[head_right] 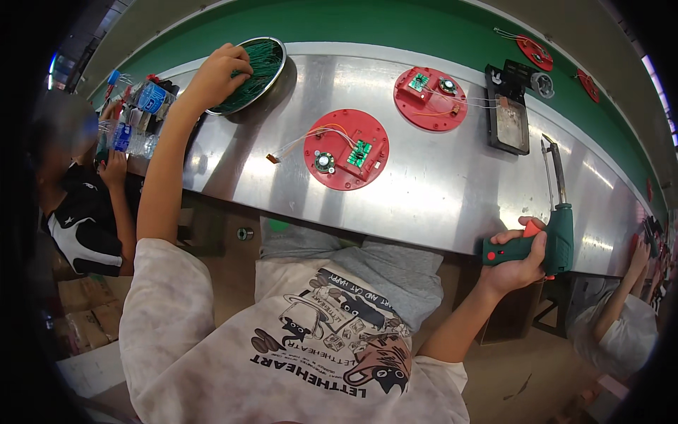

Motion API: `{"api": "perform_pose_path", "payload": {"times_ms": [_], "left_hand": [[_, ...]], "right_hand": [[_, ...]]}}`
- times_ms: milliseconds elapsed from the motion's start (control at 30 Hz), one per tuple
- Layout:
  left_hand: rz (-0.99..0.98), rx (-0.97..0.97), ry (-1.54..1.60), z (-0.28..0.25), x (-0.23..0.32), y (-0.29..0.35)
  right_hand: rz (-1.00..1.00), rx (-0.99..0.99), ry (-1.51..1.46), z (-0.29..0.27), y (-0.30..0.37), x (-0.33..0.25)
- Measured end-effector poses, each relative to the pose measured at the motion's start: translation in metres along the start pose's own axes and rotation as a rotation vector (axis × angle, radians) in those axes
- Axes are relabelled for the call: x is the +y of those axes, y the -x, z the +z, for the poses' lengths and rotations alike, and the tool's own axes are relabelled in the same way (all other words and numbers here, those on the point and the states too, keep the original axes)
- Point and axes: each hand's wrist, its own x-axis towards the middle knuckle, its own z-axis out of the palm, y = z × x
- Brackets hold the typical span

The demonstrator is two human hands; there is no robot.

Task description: Soldering wires onto small circuit boards on a production line.

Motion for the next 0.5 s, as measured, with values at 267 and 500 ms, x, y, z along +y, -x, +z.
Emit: {"api": "perform_pose_path", "payload": {"times_ms": [267,500], "left_hand": [[0.089,0.201,-0.028,-0.009,0.014,0.006],[0.181,0.343,0.443,-0.025,0.115,0.005]], "right_hand": [[-0.075,-0.043,-0.011,0.000,0.007,0.000],[-0.059,-0.275,-0.102,0.006,0.034,0.000]]}}
